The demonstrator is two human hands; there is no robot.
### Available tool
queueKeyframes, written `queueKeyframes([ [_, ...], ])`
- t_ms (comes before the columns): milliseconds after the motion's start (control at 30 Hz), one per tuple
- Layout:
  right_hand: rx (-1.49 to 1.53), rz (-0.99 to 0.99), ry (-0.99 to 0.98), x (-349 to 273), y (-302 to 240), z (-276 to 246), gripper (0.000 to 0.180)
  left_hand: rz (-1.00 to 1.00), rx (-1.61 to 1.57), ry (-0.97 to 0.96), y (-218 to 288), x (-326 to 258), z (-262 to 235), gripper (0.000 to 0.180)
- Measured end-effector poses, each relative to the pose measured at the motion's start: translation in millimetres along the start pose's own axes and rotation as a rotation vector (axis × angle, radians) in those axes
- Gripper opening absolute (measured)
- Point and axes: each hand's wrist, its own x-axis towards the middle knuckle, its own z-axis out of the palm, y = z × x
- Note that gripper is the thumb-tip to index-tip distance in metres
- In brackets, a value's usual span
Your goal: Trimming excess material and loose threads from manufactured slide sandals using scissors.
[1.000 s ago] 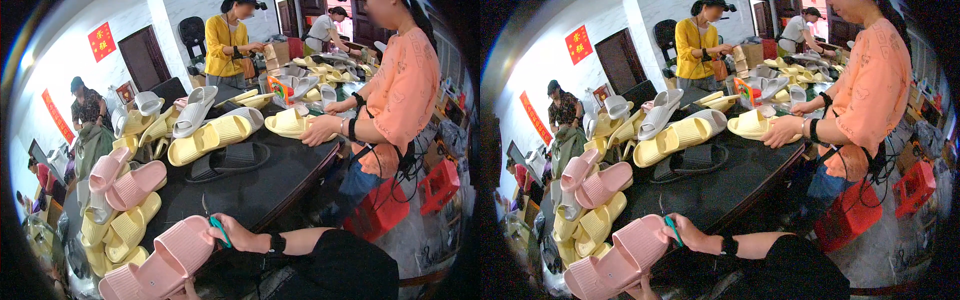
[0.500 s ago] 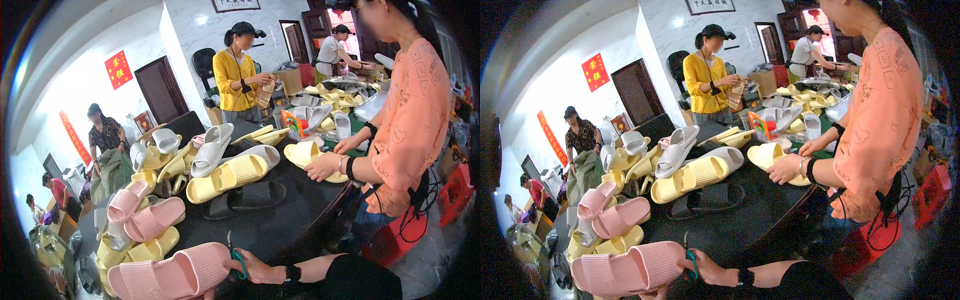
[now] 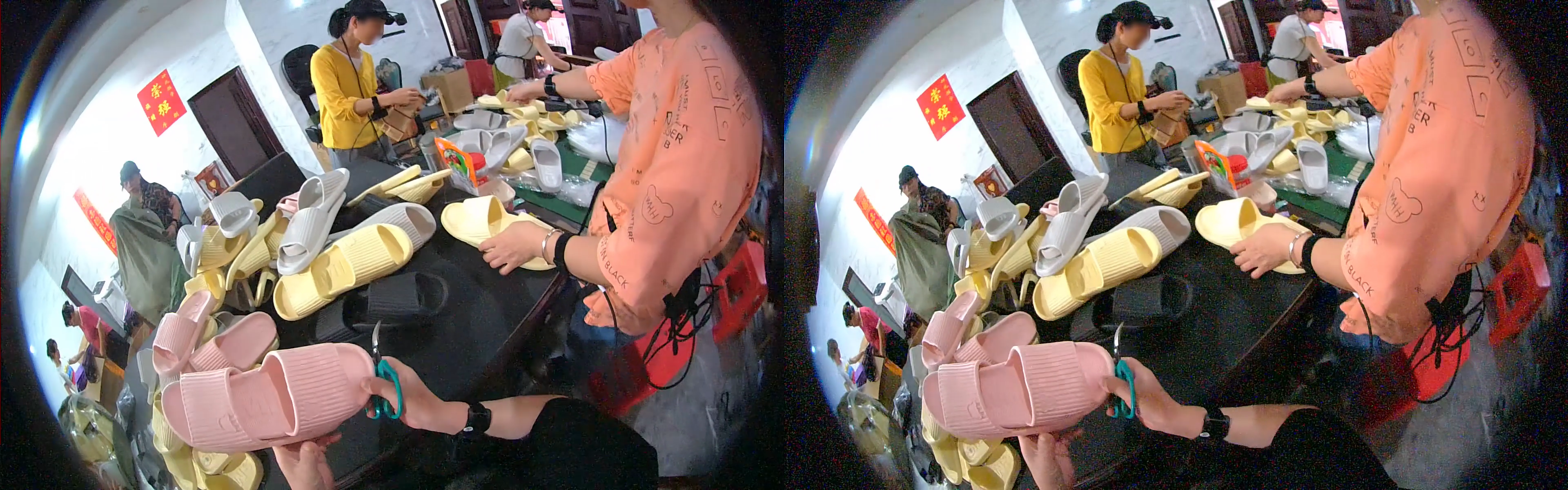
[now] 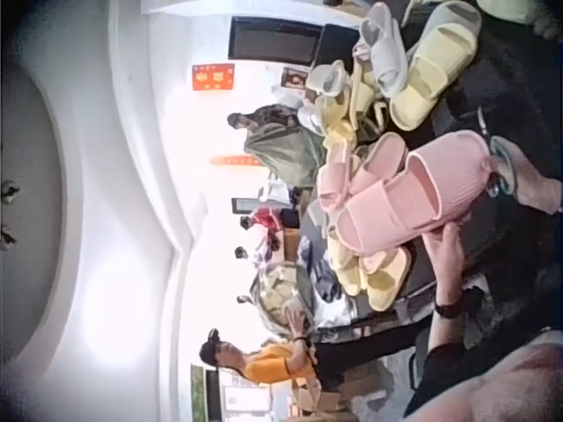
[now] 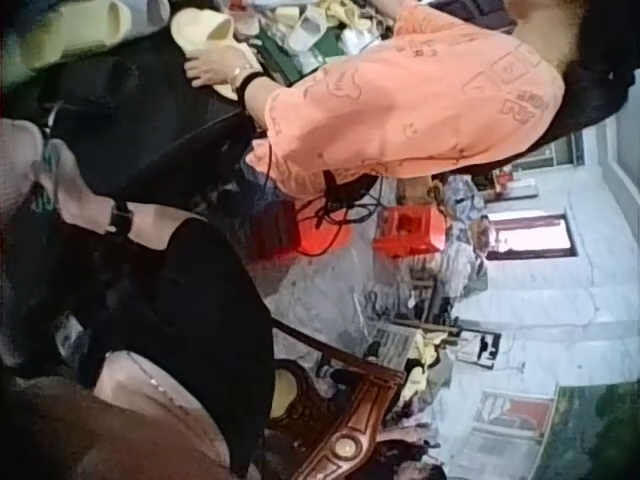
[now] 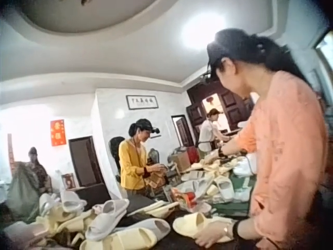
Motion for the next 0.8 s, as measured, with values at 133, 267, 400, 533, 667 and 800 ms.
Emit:
queueKeyframes([
  [133,-0.01,-0.085,0.007,-4,-4,-6,0.029,-0.107,-0.024,0.092,-3,8,-4,0.047],
  [267,-0.011,-0.128,-0.01,-3,1,-12,0.034,-0.117,-0.172,0.07,9,16,17,0.045],
  [400,0.017,-0.199,-0.001,-9,-7,-18,0.036,-0.208,-0.278,0.08,22,19,37,0.034],
  [533,-0.18,-0.182,-0.038,-16,-19,-23,0.037,-0.227,-0.353,-0.057,9,33,29,0.049],
  [667,-0.247,-0.104,-0.072,-18,-30,-29,0.04,-0.15,-0.16,-0.056,14,39,35,0.049],
  [800,-0.115,-0.121,-0.062,-20,-30,-35,0.041,-0.144,-0.162,-0.038,12,60,23,0.049],
])
